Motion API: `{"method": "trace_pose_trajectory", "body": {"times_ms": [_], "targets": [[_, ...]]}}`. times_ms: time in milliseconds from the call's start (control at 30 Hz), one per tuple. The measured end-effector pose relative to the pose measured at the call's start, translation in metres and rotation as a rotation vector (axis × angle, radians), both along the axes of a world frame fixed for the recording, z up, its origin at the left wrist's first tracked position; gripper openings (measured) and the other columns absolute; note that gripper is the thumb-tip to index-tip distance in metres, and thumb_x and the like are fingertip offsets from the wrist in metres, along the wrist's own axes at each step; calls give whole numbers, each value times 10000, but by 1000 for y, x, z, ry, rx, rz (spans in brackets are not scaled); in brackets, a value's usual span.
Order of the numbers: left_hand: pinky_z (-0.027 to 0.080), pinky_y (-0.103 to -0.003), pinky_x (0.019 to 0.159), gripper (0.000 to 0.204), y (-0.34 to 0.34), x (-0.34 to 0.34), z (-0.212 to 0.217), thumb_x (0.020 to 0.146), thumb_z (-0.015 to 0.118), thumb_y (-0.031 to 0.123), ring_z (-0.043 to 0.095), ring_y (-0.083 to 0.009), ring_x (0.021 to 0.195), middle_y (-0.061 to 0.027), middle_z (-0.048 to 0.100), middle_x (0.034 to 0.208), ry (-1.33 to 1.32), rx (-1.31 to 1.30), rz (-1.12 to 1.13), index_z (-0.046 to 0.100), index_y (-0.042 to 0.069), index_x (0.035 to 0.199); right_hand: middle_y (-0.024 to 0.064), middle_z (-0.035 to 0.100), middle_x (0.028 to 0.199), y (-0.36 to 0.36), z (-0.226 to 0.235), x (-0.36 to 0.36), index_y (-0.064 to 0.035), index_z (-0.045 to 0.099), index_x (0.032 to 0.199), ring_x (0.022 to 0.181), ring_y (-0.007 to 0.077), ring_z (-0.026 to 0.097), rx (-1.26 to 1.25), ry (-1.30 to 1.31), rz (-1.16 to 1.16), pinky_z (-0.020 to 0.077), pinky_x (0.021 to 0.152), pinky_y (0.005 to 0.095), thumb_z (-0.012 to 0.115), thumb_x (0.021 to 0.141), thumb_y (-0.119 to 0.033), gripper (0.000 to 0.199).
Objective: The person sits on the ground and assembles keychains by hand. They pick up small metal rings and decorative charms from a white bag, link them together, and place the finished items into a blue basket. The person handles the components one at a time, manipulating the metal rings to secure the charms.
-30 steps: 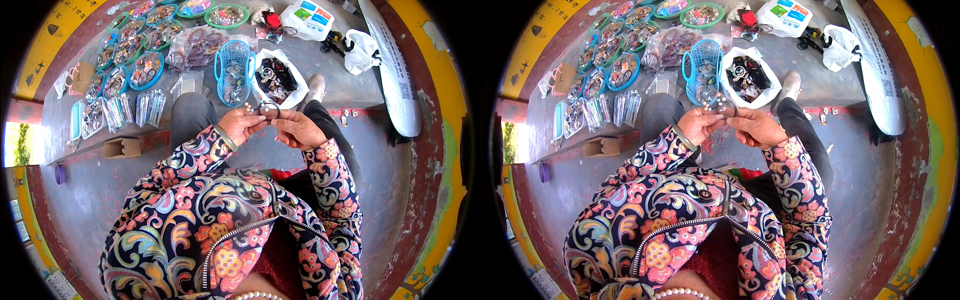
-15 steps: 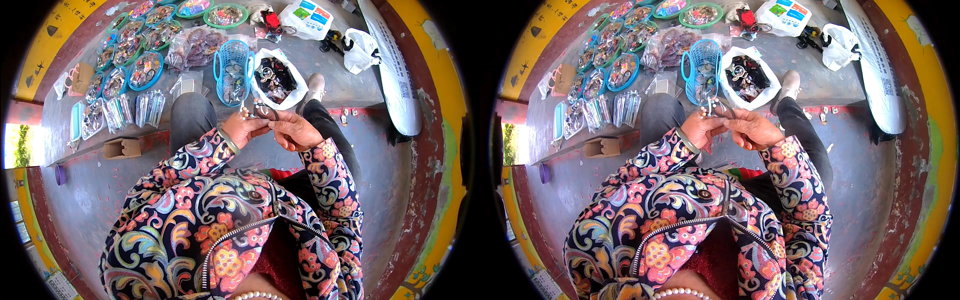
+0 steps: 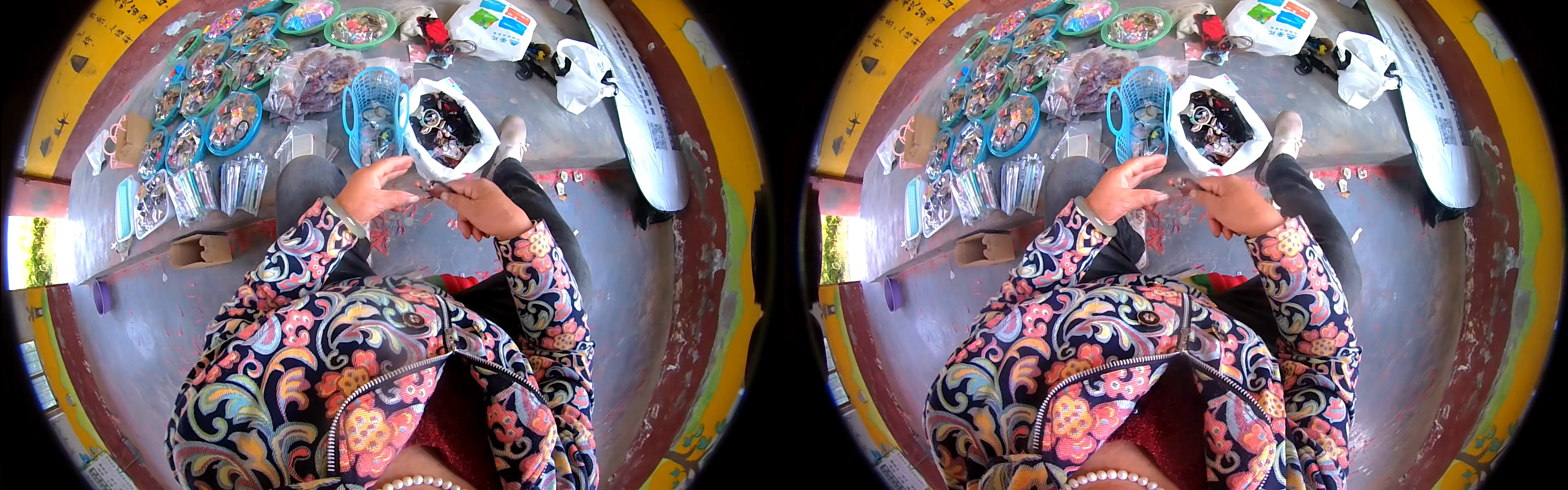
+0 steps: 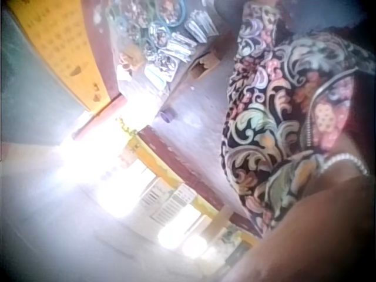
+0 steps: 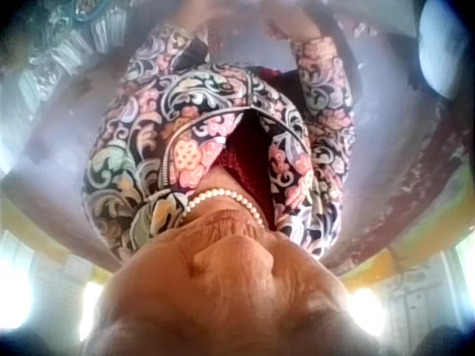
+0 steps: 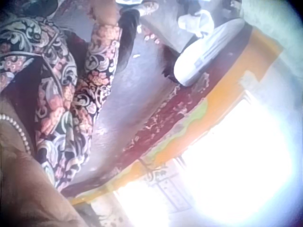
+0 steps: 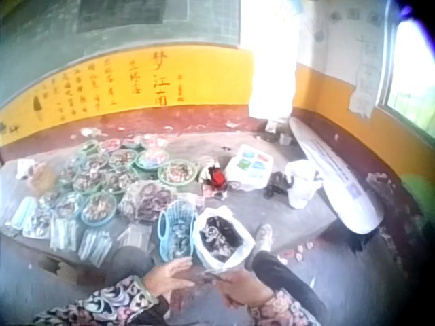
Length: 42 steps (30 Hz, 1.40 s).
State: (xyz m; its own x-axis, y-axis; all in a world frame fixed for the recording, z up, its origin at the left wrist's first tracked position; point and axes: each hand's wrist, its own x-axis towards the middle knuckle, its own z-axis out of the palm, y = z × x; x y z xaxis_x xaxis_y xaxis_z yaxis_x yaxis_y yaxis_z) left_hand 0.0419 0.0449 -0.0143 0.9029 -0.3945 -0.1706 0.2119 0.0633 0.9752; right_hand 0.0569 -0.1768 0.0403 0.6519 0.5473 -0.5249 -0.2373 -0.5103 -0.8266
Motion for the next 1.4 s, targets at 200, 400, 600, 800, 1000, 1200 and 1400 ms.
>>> {"method": "trace_pose_trajectory", "body": {"times_ms": [200,400,600,800,1000,1200,1400], "targets": [[497,-272,709,388,-22,-3,-12,778,583,4,580,-145,849,-98,555,1044,211,-64,-200,462,-23,1146,14,504,497,8,-6,-4,-41,576,1002,378,75,471,-97,-72,203,384,357,206,442,892,-208,241],[468,-233,678,207,-32,-6,-14,800,584,72,573,-104,757,-50,601,859,238,-159,-198,590,-13,988,20,513,513,9,2,-7,-17,607,929,400,71,476,-38,-157,-23,373,356,207,530,833,-139,173],[514,-292,693,246,-29,-9,-10,849,541,138,602,-164,764,-100,609,874,352,-229,-103,568,-34,1023,37,545,540,4,-11,-2,19,611,858,420,73,496,-4,-188,-147,375,366,201,549,818,-122,159],[526,-294,671,260,-32,-12,-10,880,502,186,602,-162,749,-105,608,859,336,-214,-43,574,-29,1007,39,550,551,1,-13,0,26,611,843,451,75,519,-15,-225,-78,393,386,203,554,812,-110,150],[523,-283,686,254,-34,-15,-1,889,487,205,597,-142,802,-80,611,887,372,-253,-5,580,-1,1004,28,549,563,4,-14,-4,13,610,912,473,64,516,21,-281,-149,408,404,202,573,795,-87,158],[514,-275,732,243,-32,-11,-6,898,467,192,596,-141,837,-68,606,924,435,-396,59,567,9,1023,44,568,562,6,-7,-6,-31,620,942,476,82,530,78,-357,-254,428,442,229,608,748,-93,203],[521,-285,730,245,-32,-13,-6,903,455,180,600,-163,856,-80,606,921,433,-420,50,543,-3,1039,45,565,557,6,-15,-6,-46,636,951,471,81,528,120,-396,-218,432,452,230,604,747,-96,213]]}}
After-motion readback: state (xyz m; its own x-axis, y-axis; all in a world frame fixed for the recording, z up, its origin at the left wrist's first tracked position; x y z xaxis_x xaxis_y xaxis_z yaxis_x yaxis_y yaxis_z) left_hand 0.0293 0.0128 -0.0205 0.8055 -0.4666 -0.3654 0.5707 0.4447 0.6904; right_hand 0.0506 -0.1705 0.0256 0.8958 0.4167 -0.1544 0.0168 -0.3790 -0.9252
